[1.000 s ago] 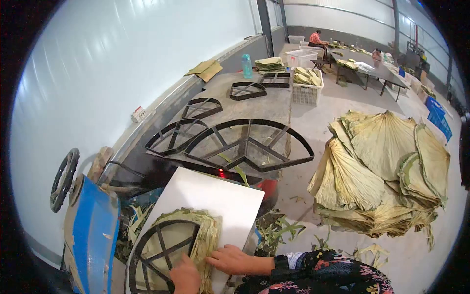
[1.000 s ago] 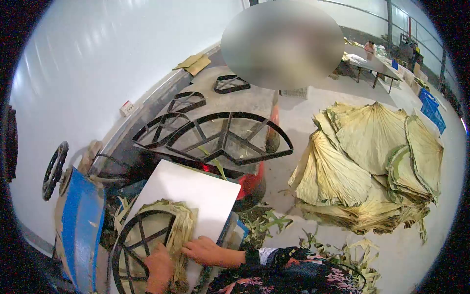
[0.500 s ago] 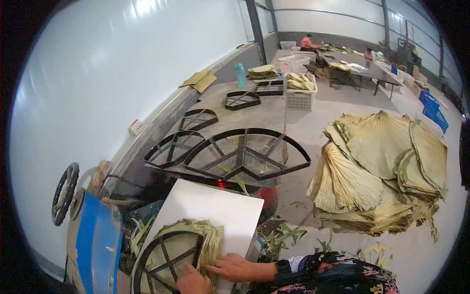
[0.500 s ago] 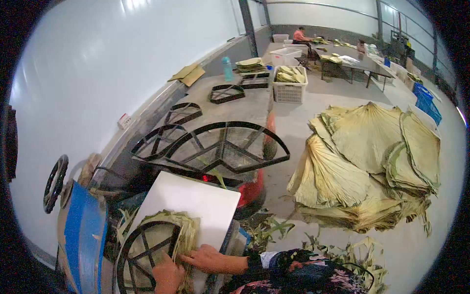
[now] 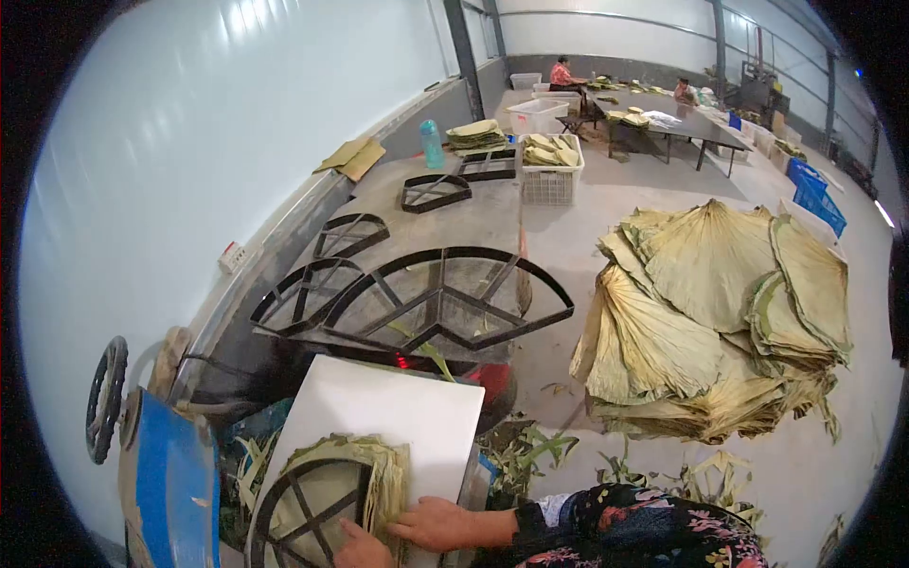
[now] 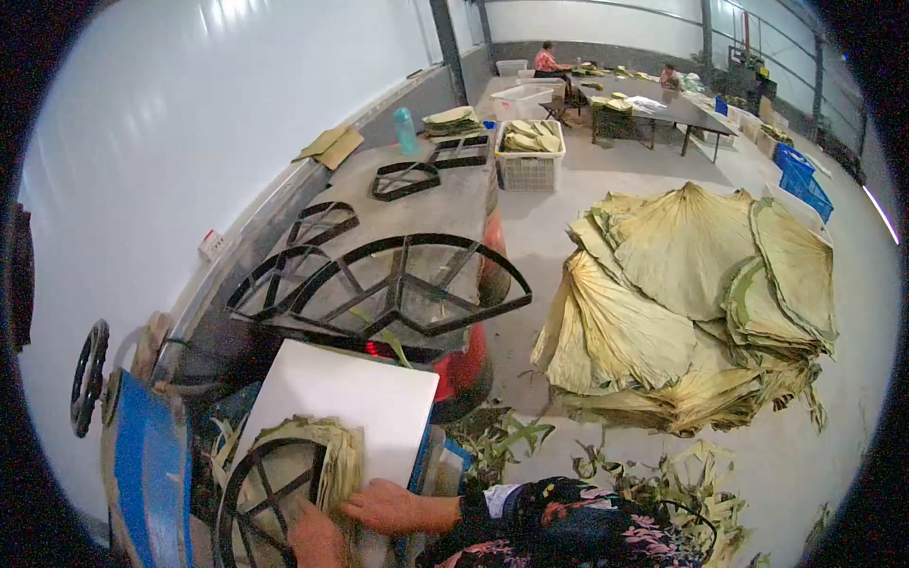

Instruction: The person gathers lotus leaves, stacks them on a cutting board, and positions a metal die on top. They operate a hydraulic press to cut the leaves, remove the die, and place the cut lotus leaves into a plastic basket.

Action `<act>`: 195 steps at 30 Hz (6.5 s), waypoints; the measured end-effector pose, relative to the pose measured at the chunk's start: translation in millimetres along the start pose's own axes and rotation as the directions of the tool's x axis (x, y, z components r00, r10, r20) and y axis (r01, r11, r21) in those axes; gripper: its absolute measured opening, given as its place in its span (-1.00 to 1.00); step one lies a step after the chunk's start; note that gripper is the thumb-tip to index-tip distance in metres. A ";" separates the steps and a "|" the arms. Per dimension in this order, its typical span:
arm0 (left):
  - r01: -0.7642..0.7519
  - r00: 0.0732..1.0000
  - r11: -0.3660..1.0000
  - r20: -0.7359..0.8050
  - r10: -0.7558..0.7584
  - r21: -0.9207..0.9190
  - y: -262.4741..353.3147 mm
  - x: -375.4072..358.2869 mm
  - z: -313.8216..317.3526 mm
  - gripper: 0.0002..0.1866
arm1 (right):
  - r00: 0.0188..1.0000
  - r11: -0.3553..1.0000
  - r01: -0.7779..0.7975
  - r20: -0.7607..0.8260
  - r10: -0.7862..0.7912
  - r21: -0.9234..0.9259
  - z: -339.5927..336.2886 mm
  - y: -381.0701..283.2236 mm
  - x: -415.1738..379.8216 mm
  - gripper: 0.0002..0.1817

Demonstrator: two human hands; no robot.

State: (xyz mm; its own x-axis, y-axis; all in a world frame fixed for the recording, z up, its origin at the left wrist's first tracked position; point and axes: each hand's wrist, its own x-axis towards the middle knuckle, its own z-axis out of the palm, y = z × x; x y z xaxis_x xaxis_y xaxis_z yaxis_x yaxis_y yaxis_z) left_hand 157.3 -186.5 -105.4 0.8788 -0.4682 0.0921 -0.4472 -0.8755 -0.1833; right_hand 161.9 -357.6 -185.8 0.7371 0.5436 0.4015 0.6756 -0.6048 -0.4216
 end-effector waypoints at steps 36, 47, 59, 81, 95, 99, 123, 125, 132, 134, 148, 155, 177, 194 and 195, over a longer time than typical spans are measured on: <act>0.070 0.997 0.990 0.052 -0.063 -0.126 -8.0 2.8 2.8 -0.39 | 0.951 0.993 0.030 -0.304 -0.063 -0.111 -2.7 3.9 -4.2 -0.82; 0.063 0.996 0.985 0.076 -0.052 -0.161 -3.9 5.4 -5.6 -0.41 | 0.964 0.997 -0.014 -0.264 -0.006 -0.073 -6.5 0.4 -0.9 -0.63; 0.200 0.979 0.944 0.030 -0.199 -0.264 -7.5 4.4 -4.4 -0.65 | 0.985 0.997 0.008 -0.169 -0.022 -0.080 -9.9 2.0 -0.1 -0.59; 0.282 0.959 0.959 0.019 -0.282 -0.010 -1.8 26.2 16.6 -0.71 | 0.990 0.999 -0.022 -0.138 0.017 -0.034 -8.0 2.6 3.8 -0.79; 0.289 0.948 0.956 0.149 -0.280 -0.047 8.8 23.3 3.6 -0.09 | 0.969 0.998 0.002 -0.247 -0.016 -0.057 -8.4 3.5 3.8 -0.64; 0.285 0.955 0.958 0.095 -0.280 -0.038 7.1 20.8 6.5 -0.18 | 0.976 0.999 0.008 -0.218 -0.018 -0.047 -10.4 2.2 4.2 -0.65; 0.077 0.953 0.796 -0.190 -0.235 -0.601 -39.1 -151.3 3.5 -0.44 | 0.884 0.886 0.436 0.111 -0.455 0.156 -5.2 -104.5 50.8 -0.28; -0.037 0.943 0.855 -0.302 -0.142 -0.517 -42.3 -158.4 14.1 -0.52 | 0.889 0.901 0.410 0.157 -0.430 0.144 2.8 -105.3 44.9 -0.26; -0.039 0.826 0.906 -0.523 -0.208 -0.422 -122.1 -223.5 5.8 -0.68 | 0.906 0.935 0.351 0.234 -0.351 0.046 9.1 -117.5 41.1 -0.29; 0.466 0.574 0.793 -0.547 -0.609 -0.393 -158.8 -237.6 -28.2 -0.64 | 0.928 0.951 0.309 0.224 -0.298 -0.011 9.9 -115.5 35.3 -0.32; 0.254 0.036 0.342 -0.345 -0.938 -0.905 -432.6 -287.8 -76.6 -0.60 | 0.896 0.896 0.440 0.093 -0.435 -0.052 21.7 -106.3 20.5 -0.56; 0.314 0.043 0.438 -0.449 -0.893 -0.842 -432.2 -292.0 -70.2 -0.61 | 0.869 0.868 0.493 0.088 -0.487 -0.064 21.7 -104.8 23.3 -0.55; -0.111 0.043 0.175 -0.181 -0.983 -0.978 -254.2 -257.7 -119.7 -0.56 | 0.906 0.395 0.400 -0.290 -0.309 0.827 -46.0 -244.2 163.1 -0.50; -0.279 0.058 0.181 -0.205 -0.977 -0.943 -201.7 -235.6 -103.4 -0.74 | 0.927 -0.083 -0.210 0.171 -0.335 0.974 -60.9 -212.2 145.4 -0.84; -0.285 0.039 0.172 -0.191 -0.981 -0.943 -200.1 -235.2 -101.2 -0.73 | 0.927 -0.082 -0.208 0.170 -0.334 0.975 -59.8 -210.8 144.2 -0.84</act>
State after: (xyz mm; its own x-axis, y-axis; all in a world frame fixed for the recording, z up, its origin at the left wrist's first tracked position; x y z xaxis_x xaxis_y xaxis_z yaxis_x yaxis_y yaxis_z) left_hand 23.2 86.7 8.6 0.4408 0.8177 0.3703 -0.4841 -0.1308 0.8652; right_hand 124.9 -186.5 9.6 0.4601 0.8049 0.3749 -0.1957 0.5038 -0.8414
